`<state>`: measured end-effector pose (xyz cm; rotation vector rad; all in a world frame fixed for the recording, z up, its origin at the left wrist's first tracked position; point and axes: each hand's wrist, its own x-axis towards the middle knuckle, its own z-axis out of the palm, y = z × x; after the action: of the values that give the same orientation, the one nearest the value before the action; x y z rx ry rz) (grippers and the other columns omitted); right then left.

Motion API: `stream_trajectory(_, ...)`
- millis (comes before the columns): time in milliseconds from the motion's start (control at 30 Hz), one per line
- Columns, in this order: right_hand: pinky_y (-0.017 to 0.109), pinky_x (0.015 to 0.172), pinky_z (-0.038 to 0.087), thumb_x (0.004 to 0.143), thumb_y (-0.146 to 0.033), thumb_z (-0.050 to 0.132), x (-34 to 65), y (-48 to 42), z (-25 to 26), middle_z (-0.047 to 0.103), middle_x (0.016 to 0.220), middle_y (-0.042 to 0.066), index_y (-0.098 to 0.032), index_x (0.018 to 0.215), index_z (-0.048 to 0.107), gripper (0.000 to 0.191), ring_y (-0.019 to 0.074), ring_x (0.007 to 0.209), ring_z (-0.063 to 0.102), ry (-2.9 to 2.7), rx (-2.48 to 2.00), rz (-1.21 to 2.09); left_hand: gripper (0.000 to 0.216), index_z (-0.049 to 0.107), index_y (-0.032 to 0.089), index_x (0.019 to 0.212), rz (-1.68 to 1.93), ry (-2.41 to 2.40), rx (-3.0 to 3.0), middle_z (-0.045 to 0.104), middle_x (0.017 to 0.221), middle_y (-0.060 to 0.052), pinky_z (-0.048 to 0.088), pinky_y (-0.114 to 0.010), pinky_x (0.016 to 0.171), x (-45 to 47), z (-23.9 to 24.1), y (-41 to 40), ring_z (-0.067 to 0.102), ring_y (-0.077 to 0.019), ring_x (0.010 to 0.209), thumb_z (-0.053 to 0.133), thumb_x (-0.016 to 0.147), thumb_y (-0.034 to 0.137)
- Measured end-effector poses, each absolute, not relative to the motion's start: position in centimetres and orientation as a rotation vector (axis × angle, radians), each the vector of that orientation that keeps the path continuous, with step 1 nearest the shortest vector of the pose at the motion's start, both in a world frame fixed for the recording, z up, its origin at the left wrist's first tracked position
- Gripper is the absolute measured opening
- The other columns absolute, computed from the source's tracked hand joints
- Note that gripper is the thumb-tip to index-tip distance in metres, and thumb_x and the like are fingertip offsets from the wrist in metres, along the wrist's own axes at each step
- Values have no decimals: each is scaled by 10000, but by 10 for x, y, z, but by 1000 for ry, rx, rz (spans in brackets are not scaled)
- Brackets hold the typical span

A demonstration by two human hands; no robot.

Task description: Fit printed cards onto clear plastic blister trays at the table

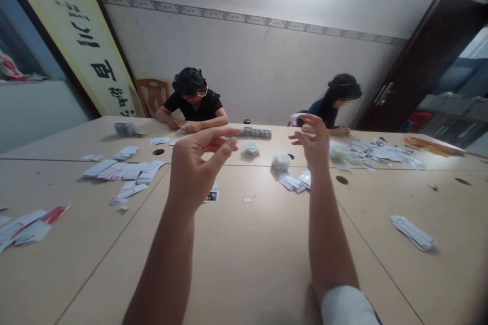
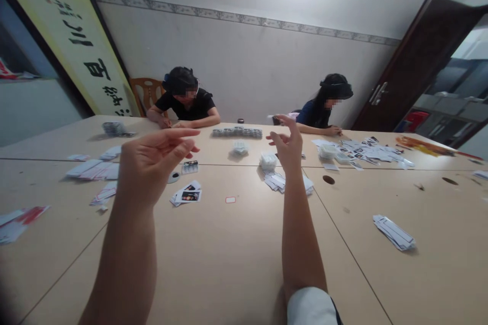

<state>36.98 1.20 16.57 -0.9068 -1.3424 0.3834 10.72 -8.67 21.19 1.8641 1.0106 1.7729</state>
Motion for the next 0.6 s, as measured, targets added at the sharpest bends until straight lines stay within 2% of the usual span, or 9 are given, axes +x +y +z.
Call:
stream_trajectory(100,353,710,614,778,-286,622,380,46,138,463,1490,154,-306,1505,385,766,187,849,723,-1359,-1107,394,178,794,215,1018,1799,1020,1845,778,926,-40,581,-249,697,104,212,-86,705,-134,750,739,861,278)
stream_trajectory(167,382,782,602,799,-296,608,382,64,116,554,1413,171,-287,1604,168,918,237,966,712,-1448,-1276,335,183,792,216,1021,1801,1020,1845,779,946,-43,586,-257,712,102,212,-84,706,-139,760,740,860,287)
stream_trajectory(200,409,841,585,793,-284,625,381,71,105,611,1342,169,-259,1615,140,954,265,1022,699,-1464,-1319,313,184,791,216,1019,1801,1027,1848,778,936,-43,587,-260,718,101,211,-83,707,-141,761,743,858,291)
stream_trajectory(267,463,957,525,771,-237,649,378,82,82,669,1245,168,-218,1617,165,975,307,1123,656,-1475,-1386,277,180,792,217,1009,1806,1047,1858,777,915,-42,586,-263,722,99,211,-81,706,-142,754,750,852,296)
stream_trajectory(367,539,996,466,754,-212,664,375,91,51,669,1243,182,-208,1620,183,991,354,1149,620,-1457,-1501,249,160,792,218,990,1803,1077,1870,773,882,-38,583,-266,717,97,211,-79,702,-138,734,753,846,278)
stream_trajectory(467,574,1042,410,760,-233,665,371,94,35,587,1372,214,-187,1626,132,1018,390,1278,517,-1403,-1575,195,142,791,220,971,1791,1086,1873,770,866,-29,575,-256,709,95,211,-76,700,-130,724,748,842,263)
stream_trajectory(533,558,1098,363,818,-257,624,360,96,34,472,1499,240,-164,1628,69,987,381,1390,412,-1393,-1564,148,132,788,224,961,1790,1098,1873,770,868,-22,572,-253,713,95,211,-75,698,-126,726,745,842,261)
stream_trajectory(600,488,1109,377,884,-279,575,342,103,39,462,1519,241,-146,1625,-20,960,334,1407,419,-1445,-1510,144,123,785,231,957,1808,1109,1875,771,876,-15,573,-253,729,95,212,-76,697,-124,739,738,845,253)
